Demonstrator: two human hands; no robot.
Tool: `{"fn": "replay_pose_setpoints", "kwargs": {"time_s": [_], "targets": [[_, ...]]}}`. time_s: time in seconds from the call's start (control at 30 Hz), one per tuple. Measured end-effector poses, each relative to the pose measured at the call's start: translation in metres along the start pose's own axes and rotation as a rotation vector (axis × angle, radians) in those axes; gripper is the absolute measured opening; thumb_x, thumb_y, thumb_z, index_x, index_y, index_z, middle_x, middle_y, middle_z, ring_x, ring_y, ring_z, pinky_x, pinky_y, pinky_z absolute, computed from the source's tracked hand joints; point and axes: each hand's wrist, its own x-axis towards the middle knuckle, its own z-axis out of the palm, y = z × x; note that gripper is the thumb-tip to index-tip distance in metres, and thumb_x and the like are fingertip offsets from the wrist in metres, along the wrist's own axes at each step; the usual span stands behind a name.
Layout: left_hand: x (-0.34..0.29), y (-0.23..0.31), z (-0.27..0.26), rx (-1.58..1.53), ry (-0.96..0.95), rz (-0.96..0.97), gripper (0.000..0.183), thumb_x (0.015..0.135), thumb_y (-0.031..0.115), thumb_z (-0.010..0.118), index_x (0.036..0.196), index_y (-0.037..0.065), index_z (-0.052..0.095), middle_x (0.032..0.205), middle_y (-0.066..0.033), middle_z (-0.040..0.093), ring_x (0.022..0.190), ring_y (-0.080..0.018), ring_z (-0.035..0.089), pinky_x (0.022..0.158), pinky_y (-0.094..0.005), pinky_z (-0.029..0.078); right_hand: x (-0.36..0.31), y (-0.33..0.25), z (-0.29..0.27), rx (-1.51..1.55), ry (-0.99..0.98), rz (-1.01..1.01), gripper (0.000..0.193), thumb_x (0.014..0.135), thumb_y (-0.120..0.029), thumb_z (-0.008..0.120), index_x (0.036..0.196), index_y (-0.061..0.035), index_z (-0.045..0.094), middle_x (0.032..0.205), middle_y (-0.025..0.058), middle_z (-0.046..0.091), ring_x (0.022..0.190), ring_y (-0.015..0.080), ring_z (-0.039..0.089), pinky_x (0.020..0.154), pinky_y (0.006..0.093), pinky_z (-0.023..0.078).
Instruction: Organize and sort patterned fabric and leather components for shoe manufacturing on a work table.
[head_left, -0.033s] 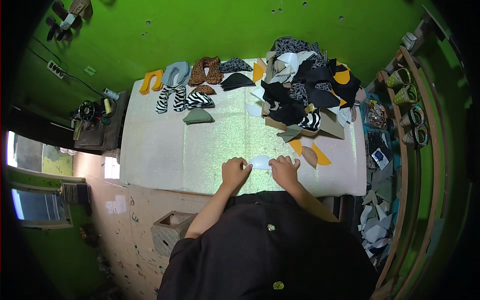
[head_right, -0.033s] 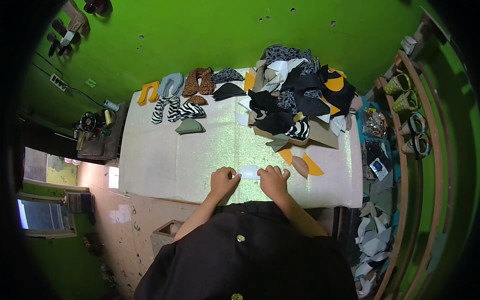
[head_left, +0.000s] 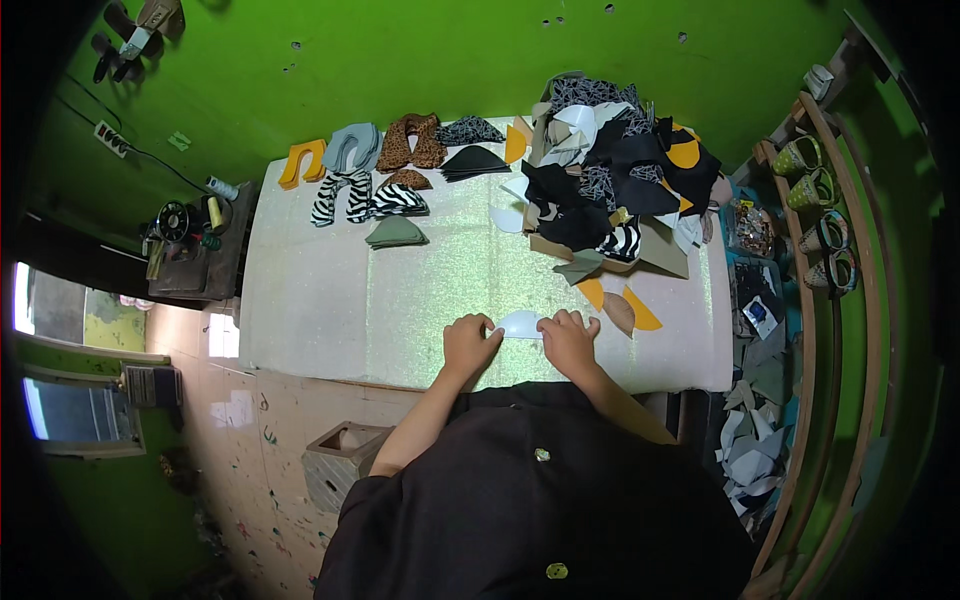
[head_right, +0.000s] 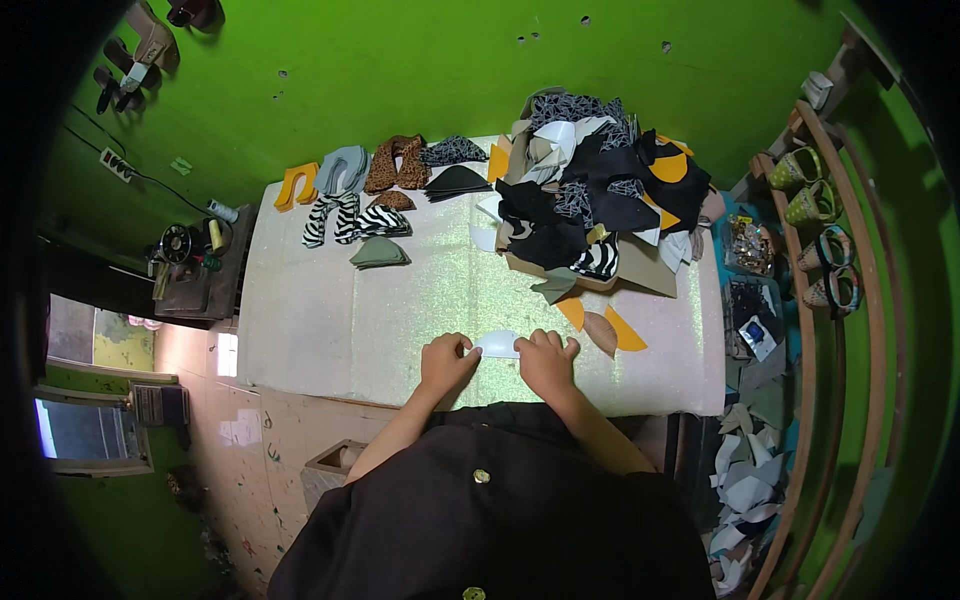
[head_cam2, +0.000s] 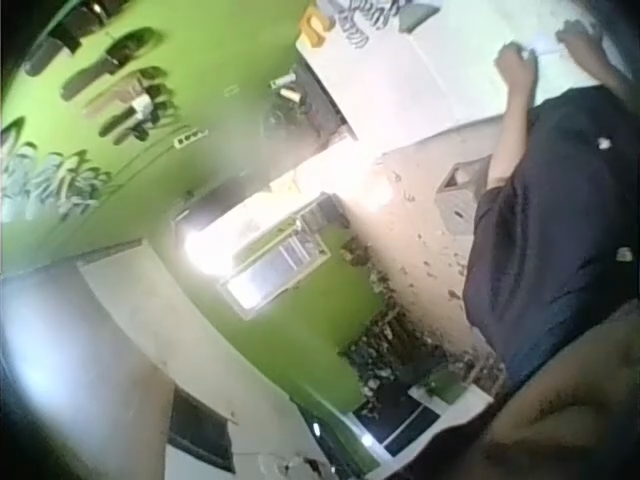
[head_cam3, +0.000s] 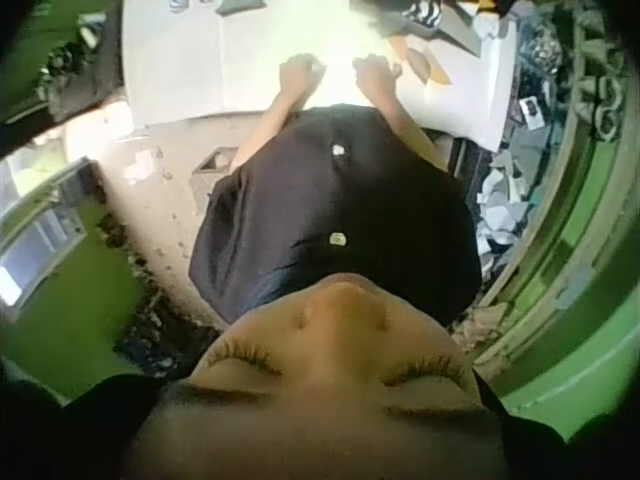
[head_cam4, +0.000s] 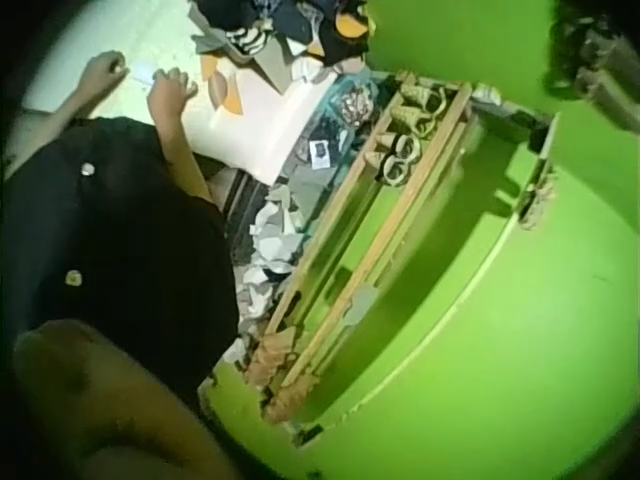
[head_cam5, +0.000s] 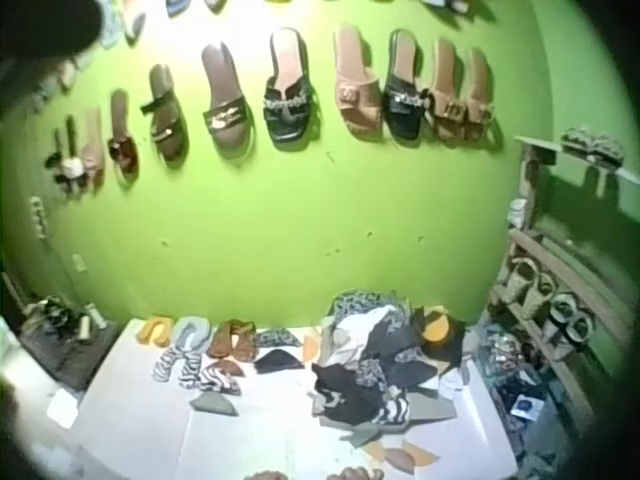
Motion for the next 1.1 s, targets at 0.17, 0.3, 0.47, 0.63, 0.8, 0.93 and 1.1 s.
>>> {"fn": "replay_pose_setpoints", "kwargs": {"time_s": [0.17,0.3,0.47,0.63,0.8,0.93,1.1], "targets": [[0.016,0.011,-0.009,-0.035,0.023,0.018,0.025,0.074,0.028,0.066,0.089,0.008,0.063,0.074,-0.0078,0.060,0.075,-0.0254,0.058,0.070,-0.0396,0.039,0.002,-0.001,-0.006,0.026,0.004,-0.022,0.016,0.079,-0.015,0.059,0.093,-0.0191,0.065,0.092,0.0006,0.053,0.096,0.0198,0.050,0.087,0.0492,0.028],[0.054,0.013,-0.009,-0.052,0.167,0.144,0.031,0.074,0.030,0.065,0.096,0.008,0.062,0.086,-0.0097,0.061,0.082,-0.0265,0.058,0.072,-0.0412,0.039,0.003,-0.003,-0.011,0.117,0.154,-0.046,0.020,0.078,-0.017,0.059,0.098,-0.0181,0.064,0.096,0.0004,0.053,0.098,0.0204,0.049,0.087,0.0461,0.027],[0.115,0.012,0.007,-0.125,0.152,-0.263,0.046,0.073,0.042,0.068,0.106,0.010,0.064,0.101,-0.0124,0.060,0.100,-0.0286,0.054,0.088,-0.0438,0.036,0.003,0.000,-0.024,0.159,0.210,-0.056,0.022,0.078,-0.015,0.058,0.099,-0.0163,0.064,0.101,0.0025,0.054,0.100,0.0213,0.049,0.087,0.0434,0.027],[0.159,0.036,-0.001,-0.088,0.207,-0.508,0.048,0.068,0.045,0.073,0.104,0.014,0.066,0.117,-0.0114,0.053,0.115,-0.0294,0.043,0.094,-0.0469,0.028,-0.005,0.011,-0.027,0.173,0.225,0.011,0.022,0.077,-0.015,0.060,0.098,-0.0162,0.063,0.104,0.0040,0.055,0.105,0.0223,0.047,0.090,0.0450,0.025],[0.179,0.030,0.011,-0.002,0.216,-0.457,0.035,0.067,0.038,0.076,0.096,0.019,0.069,0.113,-0.0092,0.053,0.113,-0.0274,0.044,0.093,-0.0452,0.028,-0.008,0.013,-0.026,0.198,0.251,0.030,0.022,0.076,-0.016,0.061,0.099,-0.0153,0.063,0.104,0.0048,0.055,0.105,0.0231,0.047,0.089,0.0448,0.025],[0.180,0.010,0.018,-0.145,0.282,-0.351,0.026,0.070,0.032,0.073,0.090,0.016,0.070,0.104,-0.0109,0.057,0.102,-0.0275,0.052,0.088,-0.0449,0.035,-0.007,0.008,-0.028,0.215,0.236,0.027,0.022,0.077,-0.016,0.060,0.098,-0.0153,0.063,0.104,0.0049,0.055,0.105,0.0233,0.047,0.088,0.0435,0.025],[0.145,0.006,-0.005,-0.613,0.580,0.048,0.016,0.079,0.017,0.067,0.090,0.005,0.065,0.089,-0.0096,0.063,0.086,-0.0220,0.060,0.080,-0.0360,0.045,0.000,0.009,-0.027,0.261,0.279,0.017,0.021,0.074,-0.013,0.062,0.095,-0.0156,0.064,0.102,0.0039,0.054,0.105,0.0219,0.047,0.087,0.0422,0.024]]}}
